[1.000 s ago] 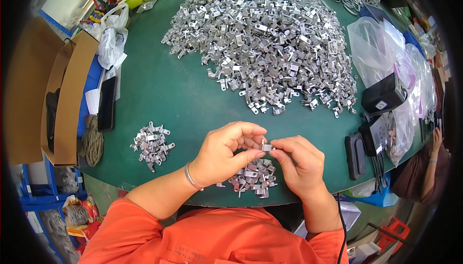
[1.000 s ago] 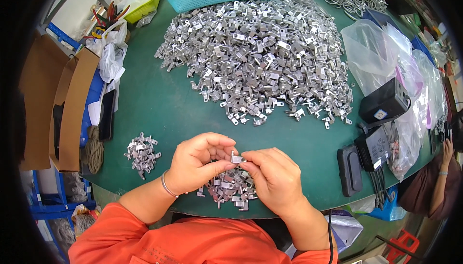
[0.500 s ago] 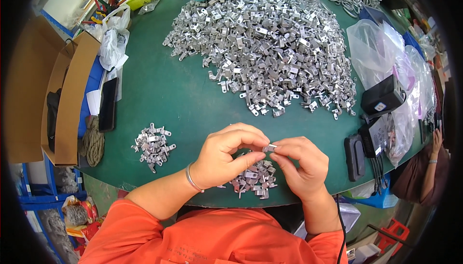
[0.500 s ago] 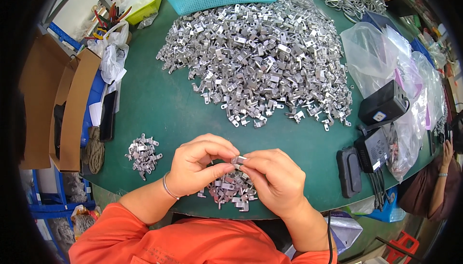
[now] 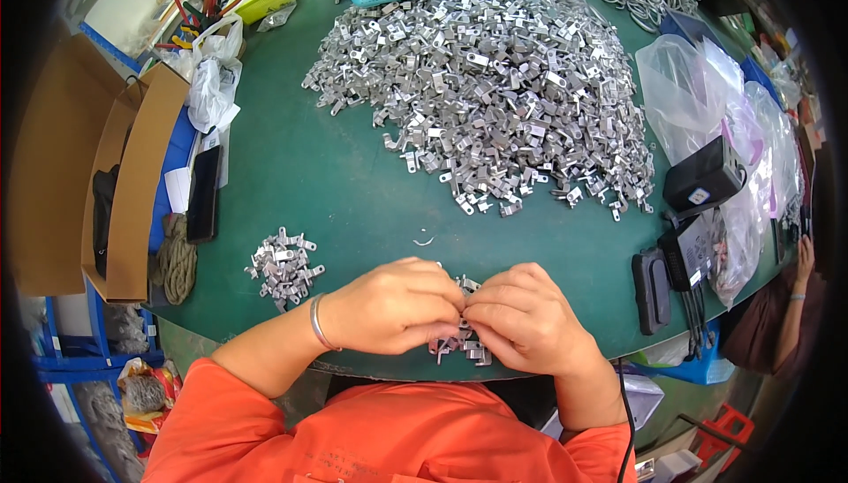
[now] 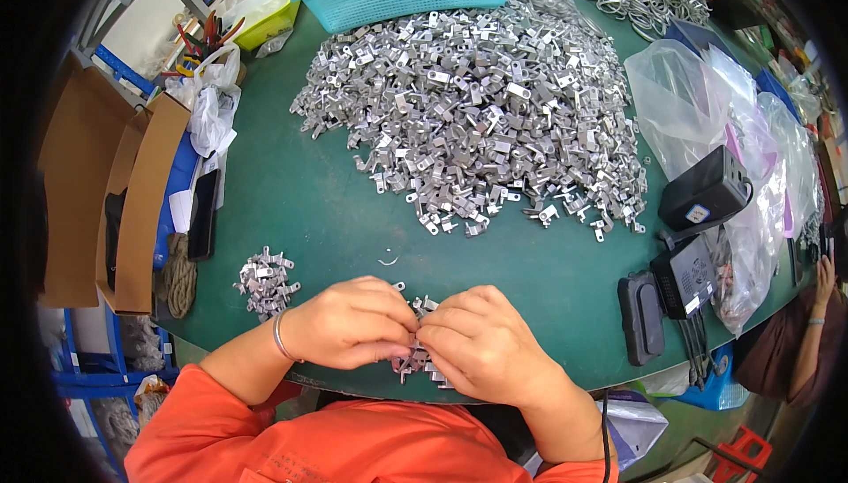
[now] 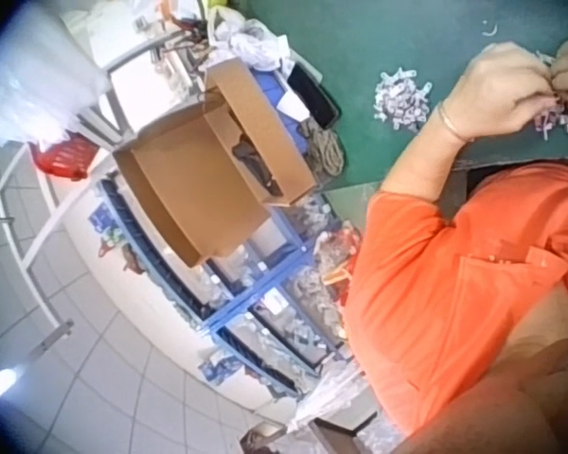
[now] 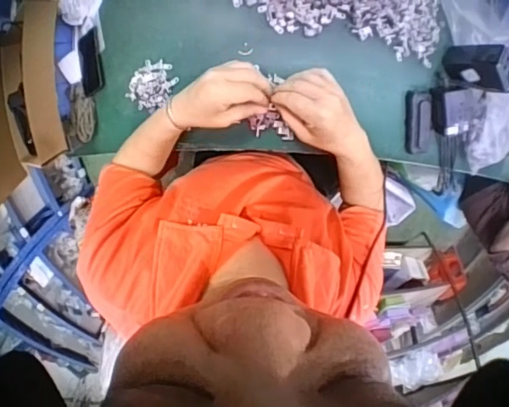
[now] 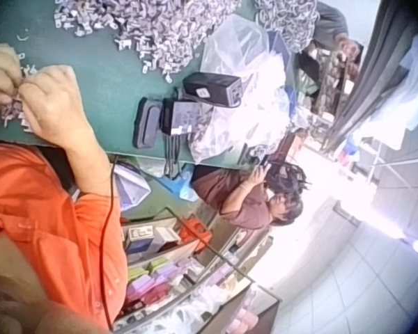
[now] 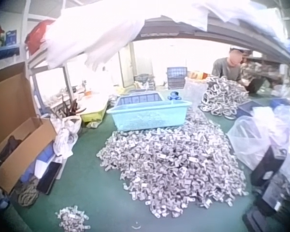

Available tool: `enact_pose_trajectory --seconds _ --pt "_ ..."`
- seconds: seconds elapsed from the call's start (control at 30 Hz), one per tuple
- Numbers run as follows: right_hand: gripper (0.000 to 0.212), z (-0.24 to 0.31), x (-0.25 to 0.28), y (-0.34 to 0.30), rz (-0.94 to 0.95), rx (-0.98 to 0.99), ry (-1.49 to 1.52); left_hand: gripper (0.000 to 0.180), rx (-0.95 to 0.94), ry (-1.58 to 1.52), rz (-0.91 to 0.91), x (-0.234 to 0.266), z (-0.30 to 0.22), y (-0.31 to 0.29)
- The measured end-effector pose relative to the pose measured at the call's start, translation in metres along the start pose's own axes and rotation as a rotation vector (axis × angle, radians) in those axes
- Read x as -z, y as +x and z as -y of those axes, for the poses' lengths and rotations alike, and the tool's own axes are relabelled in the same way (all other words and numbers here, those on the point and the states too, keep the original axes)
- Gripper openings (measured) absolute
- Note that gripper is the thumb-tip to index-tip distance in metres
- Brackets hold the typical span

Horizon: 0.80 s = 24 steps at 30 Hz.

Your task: The person puts down a phone and sorts metal brackets by hand, picking pieces from the table and organizing them into separate piles.

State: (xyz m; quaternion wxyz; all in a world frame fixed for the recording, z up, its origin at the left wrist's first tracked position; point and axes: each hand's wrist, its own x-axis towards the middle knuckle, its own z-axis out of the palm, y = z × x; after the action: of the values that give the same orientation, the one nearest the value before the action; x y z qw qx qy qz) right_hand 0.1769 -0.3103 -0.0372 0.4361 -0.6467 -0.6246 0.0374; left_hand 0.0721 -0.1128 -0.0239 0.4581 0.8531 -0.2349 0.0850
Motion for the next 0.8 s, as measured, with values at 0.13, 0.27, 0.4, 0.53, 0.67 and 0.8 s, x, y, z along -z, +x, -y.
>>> enact_pose_trajectory --seconds 0.13,0.27,0.4,0.53,0.67,0.8 --pt "0.021 0.0 -0.002 0.0 -0.082 -0.054 -0.068 0.009 0.153 0.38 -0.244 0.003 0.019 0.025" --pt "0.018 -0.003 -0.003 0.001 -0.162 -0.113 -0.113 0.009 0.311 0.576 -0.341 -0.004 0.042 0.043" --pt "0.019 -0.003 -0.004 0.0 -0.179 -0.135 -0.119 0.011 0.357 0.617 -0.301 -0.01 0.051 0.044" --pt "0.018 -0.003 -0.003 0.0 -0.195 -0.153 -0.128 0.014 0.312 0.561 -0.295 -0.008 0.054 0.035" --pt "0.017 -0.004 -0.004 0.001 -0.218 -0.164 -0.124 0.014 0.358 0.466 -0.298 -0.008 0.046 0.036" --pt "0.017 -0.003 -0.003 0.001 -0.231 -0.194 -0.117 0.015 0.354 0.487 -0.348 -0.013 0.045 0.043"
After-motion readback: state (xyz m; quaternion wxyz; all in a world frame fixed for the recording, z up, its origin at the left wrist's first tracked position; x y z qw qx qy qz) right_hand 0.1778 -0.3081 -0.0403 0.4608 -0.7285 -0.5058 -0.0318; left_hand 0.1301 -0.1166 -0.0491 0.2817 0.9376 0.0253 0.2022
